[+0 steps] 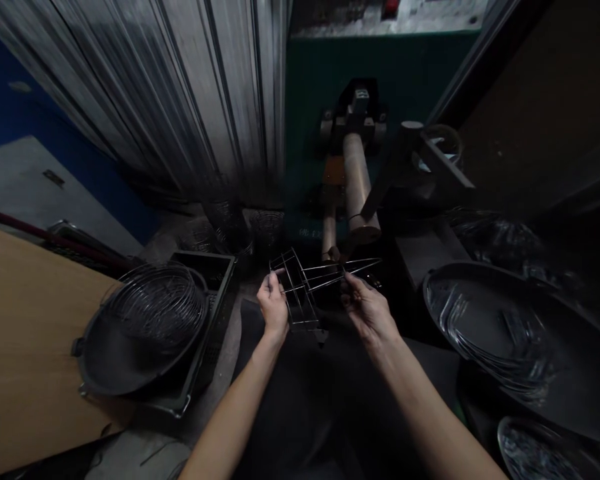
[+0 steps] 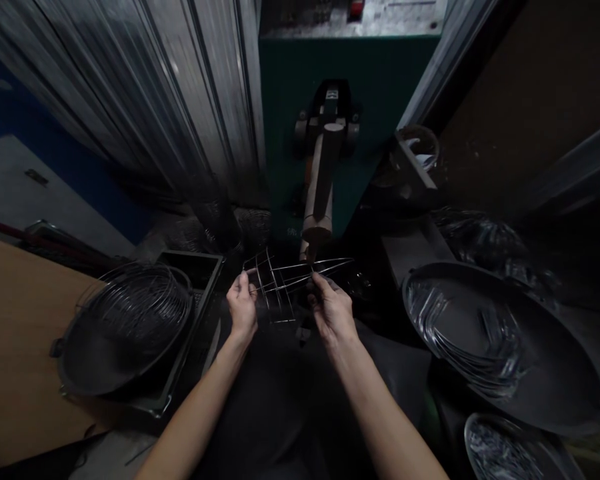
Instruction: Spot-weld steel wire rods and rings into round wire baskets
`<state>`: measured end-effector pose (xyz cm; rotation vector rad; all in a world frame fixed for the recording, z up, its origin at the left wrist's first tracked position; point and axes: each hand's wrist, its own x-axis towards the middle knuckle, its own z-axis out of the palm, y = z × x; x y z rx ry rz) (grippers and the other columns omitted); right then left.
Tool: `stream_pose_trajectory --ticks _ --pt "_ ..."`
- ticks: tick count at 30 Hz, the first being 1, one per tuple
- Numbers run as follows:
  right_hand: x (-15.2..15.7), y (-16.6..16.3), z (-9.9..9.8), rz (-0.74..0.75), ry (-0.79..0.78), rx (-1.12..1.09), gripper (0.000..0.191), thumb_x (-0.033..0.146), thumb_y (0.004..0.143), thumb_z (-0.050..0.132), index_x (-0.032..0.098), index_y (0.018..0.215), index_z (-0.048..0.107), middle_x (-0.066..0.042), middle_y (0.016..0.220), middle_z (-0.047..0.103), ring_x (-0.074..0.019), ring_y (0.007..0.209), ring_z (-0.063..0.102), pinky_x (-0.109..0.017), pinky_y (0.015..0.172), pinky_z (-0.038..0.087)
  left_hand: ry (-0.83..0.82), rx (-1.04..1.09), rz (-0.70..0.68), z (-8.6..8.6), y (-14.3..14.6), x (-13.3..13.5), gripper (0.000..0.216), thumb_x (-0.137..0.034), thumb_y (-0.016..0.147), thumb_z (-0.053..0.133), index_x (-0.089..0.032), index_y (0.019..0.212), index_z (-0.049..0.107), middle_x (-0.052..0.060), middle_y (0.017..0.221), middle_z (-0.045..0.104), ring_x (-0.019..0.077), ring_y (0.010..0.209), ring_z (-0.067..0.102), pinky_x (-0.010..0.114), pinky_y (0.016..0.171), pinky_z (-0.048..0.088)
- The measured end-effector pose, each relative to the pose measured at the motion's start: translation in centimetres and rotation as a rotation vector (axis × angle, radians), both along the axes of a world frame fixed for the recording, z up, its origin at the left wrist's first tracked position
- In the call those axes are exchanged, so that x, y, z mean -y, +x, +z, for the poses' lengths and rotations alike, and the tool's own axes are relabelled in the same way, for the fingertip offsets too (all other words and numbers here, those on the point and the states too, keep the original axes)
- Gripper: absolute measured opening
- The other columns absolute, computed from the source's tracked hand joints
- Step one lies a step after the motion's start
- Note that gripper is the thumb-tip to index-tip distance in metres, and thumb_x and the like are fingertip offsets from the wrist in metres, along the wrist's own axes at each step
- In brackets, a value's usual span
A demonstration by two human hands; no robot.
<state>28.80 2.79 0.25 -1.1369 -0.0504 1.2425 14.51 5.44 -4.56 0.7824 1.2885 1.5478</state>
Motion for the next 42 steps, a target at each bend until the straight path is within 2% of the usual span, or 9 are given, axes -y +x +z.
stream_pose_trajectory --ticks 9,20,23,26,30,33,38,40,42 --pt "0.3 0.0 0.9 0.032 -0.011 -0.071 0.017 0.01 0.061 0.08 0.016 0.066 0.065 0.003 0.062 0.063 -0.0046 0.055 0.057 -0.009 0.041 0.041 -0.001 0.107 -0.039 1.3 -0.2 0.1 0.049 -0.056 0.078 0.058 -0.011 0.096 0.067 -0.009 0.051 0.025 0.0035 0.042 0.021 0.018 0.041 0.013" --pt "2.4 1.6 -0.5 0.012 -0.002 0.048 0.029 0.024 0.053 0.087 0.016 0.072 0.067 0.001 0.065 0.064 -0.0057 0.052 0.055 -0.011 0.04 0.043 0.022 0.158 -0.012 1.5 -0.3 -2.1 0.044 -0.052 0.077 0.06 -0.01 0.089 0.066 -0.009 0.05 0.028 0.0034 0.041 0.022 0.019 0.041 0.013" --pt "3.4 1.0 -0.3 0.085 0.053 0.204 0.033 0.033 0.052 0.086 0.014 0.072 0.067 0.001 0.061 0.061 -0.0071 0.05 0.053 -0.015 0.039 0.04 0.031 0.149 -0.007 1.6 -0.2 -2.3 0.042 -0.052 0.078 0.059 -0.011 0.088 0.066 -0.008 0.05 0.029 0.0036 0.041 0.022 0.019 0.04 0.013" --pt "5.2 -0.2 0.7 0.247 0.173 0.59 0.031 0.042 0.064 0.078 0.015 0.074 0.068 -0.001 0.064 0.063 -0.0109 0.054 0.056 -0.021 0.047 0.045 0.052 0.106 -0.008 1.5 -0.2 -2.2 0.041 -0.051 0.081 0.057 -0.012 0.087 0.065 -0.008 0.05 0.028 0.004 0.041 0.022 0.019 0.04 0.012" --pt "6.3 -1.0 2.8 0.421 0.383 1.137 0.02 0.035 0.082 0.061 0.019 0.088 0.07 -0.005 0.086 0.07 -0.0188 0.079 0.065 -0.03 0.073 0.051 0.104 0.004 0.002 0.0 -0.8 0.3 0.038 -0.051 0.086 0.05 -0.015 0.087 0.062 -0.008 0.051 0.028 0.0053 0.041 0.025 0.019 0.04 0.017" --pt "4.8 -0.3 3.1 0.483 0.386 1.355 0.022 0.031 0.083 0.055 0.02 0.094 0.07 -0.007 0.097 0.07 -0.0225 0.091 0.065 -0.035 0.084 0.048 0.159 -0.23 -0.092 -2.5 -1.7 4.1 0.036 -0.047 0.091 0.043 -0.017 0.084 0.062 -0.006 0.05 0.035 0.0071 0.042 0.032 0.019 0.043 0.026" --pt "2.0 1.6 0.1 0.734 0.13 1.05 0.033 0.044 0.084 0.05 0.017 0.089 0.068 -0.006 0.08 0.069 -0.0202 0.076 0.064 -0.031 0.07 0.049 0.49 -0.615 -0.492 -6.1 -3.3 8.4 0.037 -0.049 0.087 0.047 -0.019 0.074 0.065 0.006 0.069 0.06 0.0177 0.072 0.056 0.034 0.077 0.044" --pt "2.6 1.9 -1.4 0.752 0.124 0.92 0.036 0.047 0.083 0.049 0.015 0.087 0.066 -0.004 0.072 0.066 -0.0173 0.067 0.061 -0.028 0.062 0.047 0.463 -0.619 -0.432 -6.3 -4.2 8.3 0.039 -0.055 0.083 0.049 -0.02 0.083 0.066 0.009 0.086 0.064 0.0231 0.09 0.058 0.04 0.09 0.041" --pt "4.3 1.9 -2.9 0.741 0.164 0.925 0.035 0.047 0.084 0.049 0.016 0.085 0.064 -0.004 0.073 0.065 -0.017 0.07 0.061 -0.028 0.065 0.047 0.245 -0.477 -0.265 -5.6 -5.0 7.3 0.043 -0.058 0.083 0.048 -0.02 0.099 0.063 0.01 0.103 0.063 0.024 0.104 0.056 0.04 0.096 0.038"
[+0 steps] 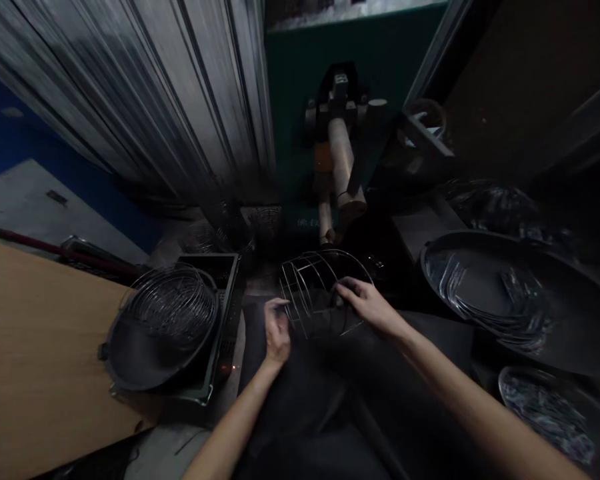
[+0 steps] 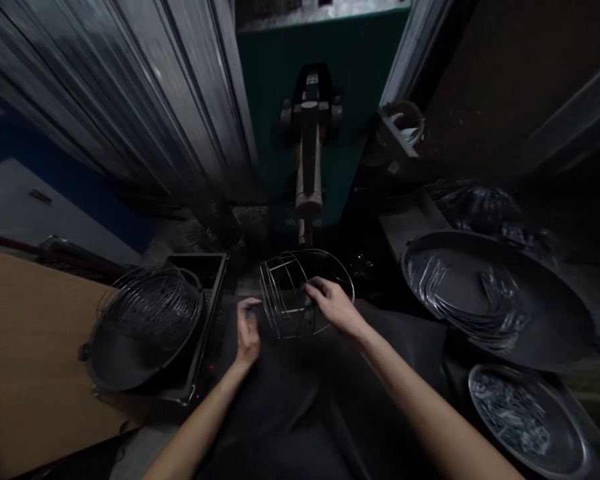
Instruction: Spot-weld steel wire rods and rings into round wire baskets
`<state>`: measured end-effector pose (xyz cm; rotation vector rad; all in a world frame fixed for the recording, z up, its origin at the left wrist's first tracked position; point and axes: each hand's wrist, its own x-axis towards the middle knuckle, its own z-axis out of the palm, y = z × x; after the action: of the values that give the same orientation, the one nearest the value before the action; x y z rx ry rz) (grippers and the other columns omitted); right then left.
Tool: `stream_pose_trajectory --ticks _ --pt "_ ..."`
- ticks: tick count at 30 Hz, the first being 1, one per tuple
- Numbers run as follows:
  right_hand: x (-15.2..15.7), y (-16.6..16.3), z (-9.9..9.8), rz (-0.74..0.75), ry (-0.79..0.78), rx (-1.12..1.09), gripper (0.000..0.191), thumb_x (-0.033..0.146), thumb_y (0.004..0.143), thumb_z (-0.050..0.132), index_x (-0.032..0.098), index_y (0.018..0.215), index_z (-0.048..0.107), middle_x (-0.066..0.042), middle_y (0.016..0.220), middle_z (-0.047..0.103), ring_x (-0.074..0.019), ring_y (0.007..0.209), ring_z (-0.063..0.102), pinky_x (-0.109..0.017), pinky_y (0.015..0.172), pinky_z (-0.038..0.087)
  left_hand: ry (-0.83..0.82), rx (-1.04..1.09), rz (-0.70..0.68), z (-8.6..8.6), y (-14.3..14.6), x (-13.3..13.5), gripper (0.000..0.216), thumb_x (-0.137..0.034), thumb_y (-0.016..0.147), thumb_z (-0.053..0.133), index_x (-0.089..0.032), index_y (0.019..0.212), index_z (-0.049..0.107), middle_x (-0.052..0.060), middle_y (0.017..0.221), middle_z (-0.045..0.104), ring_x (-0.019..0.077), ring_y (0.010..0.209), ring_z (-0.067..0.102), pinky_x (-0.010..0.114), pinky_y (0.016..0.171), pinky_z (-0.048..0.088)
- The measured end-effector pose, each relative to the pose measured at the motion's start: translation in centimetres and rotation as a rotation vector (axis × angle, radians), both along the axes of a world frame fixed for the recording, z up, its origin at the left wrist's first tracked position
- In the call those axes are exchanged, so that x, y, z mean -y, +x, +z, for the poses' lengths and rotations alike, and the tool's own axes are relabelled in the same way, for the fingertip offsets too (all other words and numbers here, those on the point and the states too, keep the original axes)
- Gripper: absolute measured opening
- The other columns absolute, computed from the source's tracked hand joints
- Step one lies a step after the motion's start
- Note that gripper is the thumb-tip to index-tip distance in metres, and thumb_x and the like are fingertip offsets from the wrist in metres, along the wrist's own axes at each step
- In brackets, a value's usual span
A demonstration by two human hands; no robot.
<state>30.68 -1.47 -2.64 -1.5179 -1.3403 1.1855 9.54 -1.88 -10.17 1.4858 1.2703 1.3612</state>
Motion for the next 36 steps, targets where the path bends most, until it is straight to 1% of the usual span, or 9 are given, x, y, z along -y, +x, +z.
stream_pose_trajectory --ticks 2,5,9,13,19,26,31,34,36 --pt "2.3 -0.3 -1.5 0.01 0.061 0.062 0.031 0.044 0.085 0.048 0.018 0.087 0.064 -0.004 0.082 0.068 -0.0187 0.078 0.062 -0.03 0.073 0.048 -0.286 0.227 0.086 1.2 -0.3 -1.4 0.047 -0.058 0.086 0.045 -0.019 0.108 0.059 0.01 0.107 0.064 0.0228 0.106 0.056 0.037 0.096 0.039" --pt "5.9 -0.9 -3.9 0.01 0.14 0.167 0.025 0.037 0.087 0.047 0.02 0.093 0.064 -0.006 0.094 0.07 -0.0214 0.087 0.065 -0.034 0.082 0.049 -0.642 0.513 -0.015 2.9 0.2 -3.2 0.048 -0.057 0.088 0.043 -0.014 0.104 0.06 0.012 0.095 0.068 0.0213 0.096 0.062 0.033 0.085 0.046" --pt "9.3 -1.1 -6.7 0.063 0.293 0.289 0.024 0.023 0.088 0.043 0.021 0.096 0.065 -0.008 0.092 0.069 -0.0215 0.082 0.066 -0.034 0.076 0.053 -0.841 0.68 0.059 3.9 2.0 -4.2 0.032 -0.044 0.087 0.055 -0.013 0.083 0.06 0.005 0.069 0.066 0.0127 0.064 0.064 0.022 0.061 0.048" --pt "10.7 -0.1 -8.0 0.078 0.388 0.401 0.033 0.013 0.087 0.036 0.02 0.1 0.065 -0.008 0.084 0.066 -0.0193 0.076 0.064 -0.031 0.069 0.054 -0.856 0.746 0.126 4.4 3.6 -4.1 0.027 -0.037 0.087 0.058 -0.013 0.073 0.056 -0.002 0.054 0.055 0.0076 0.046 0.055 0.017 0.047 0.044" --pt "11.1 2.1 -7.8 0.058 0.314 0.329 0.033 0.018 0.09 0.039 0.023 0.11 0.065 -0.006 0.097 0.068 -0.0184 0.087 0.065 -0.033 0.078 0.054 -0.779 0.783 0.018 5.0 5.2 -3.6 0.023 -0.032 0.08 0.067 -0.01 0.082 0.06 -0.007 0.048 0.044 0.0039 0.042 0.043 0.015 0.049 0.043" --pt "12.1 9.6 -4.9 -0.414 0.269 0.444 0.022 0.038 0.083 0.051 0.025 0.092 0.066 -0.006 0.094 0.071 -0.0239 0.088 0.066 -0.037 0.083 0.049 -0.423 0.587 0.157 4.5 6.5 -2.8 0.048 -0.062 0.074 0.059 -0.015 0.072 0.049 -0.01 0.046 0.031 0.0024 0.038 0.024 0.015 0.037 0.016" --pt "18.3 19.2 -6.9 -0.752 -0.202 0.764 0.013 0.034 0.073 0.056 0.029 0.061 0.051 -0.017 0.072 0.064 -0.0271 0.061 0.06 -0.041 0.065 0.042 -0.328 0.532 0.193 4.3 6.6 -3.0 0.045 -0.059 0.076 0.058 -0.018 0.068 0.042 -0.008 0.049 0.035 0.0034 0.04 0.028 0.015 0.039 0.019" --pt "21.8 23.0 -10.7 -0.758 -0.557 0.7 0.037 0.031 0.063 0.061 0.034 0.044 0.029 -0.008 0.044 0.043 -0.0185 0.036 0.037 -0.043 0.055 0.035 -0.29 0.523 0.21 4.2 6.6 -3.4 0.044 -0.058 0.078 0.057 -0.018 0.067 0.042 -0.008 0.048 0.035 0.0038 0.04 0.029 0.015 0.039 0.02" --pt "23.1 24.2 -13.2 -0.75 -0.623 0.644 0.041 0.031 0.058 0.063 0.033 0.039 0.027 -0.004 0.041 0.037 -0.0147 0.032 0.029 -0.043 0.053 0.033 -0.258 0.519 0.224 4.2 6.6 -3.7 0.044 -0.059 0.078 0.056 -0.018 0.068 0.043 -0.008 0.048 0.034 0.0039 0.039 0.028 0.016 0.038 0.02"
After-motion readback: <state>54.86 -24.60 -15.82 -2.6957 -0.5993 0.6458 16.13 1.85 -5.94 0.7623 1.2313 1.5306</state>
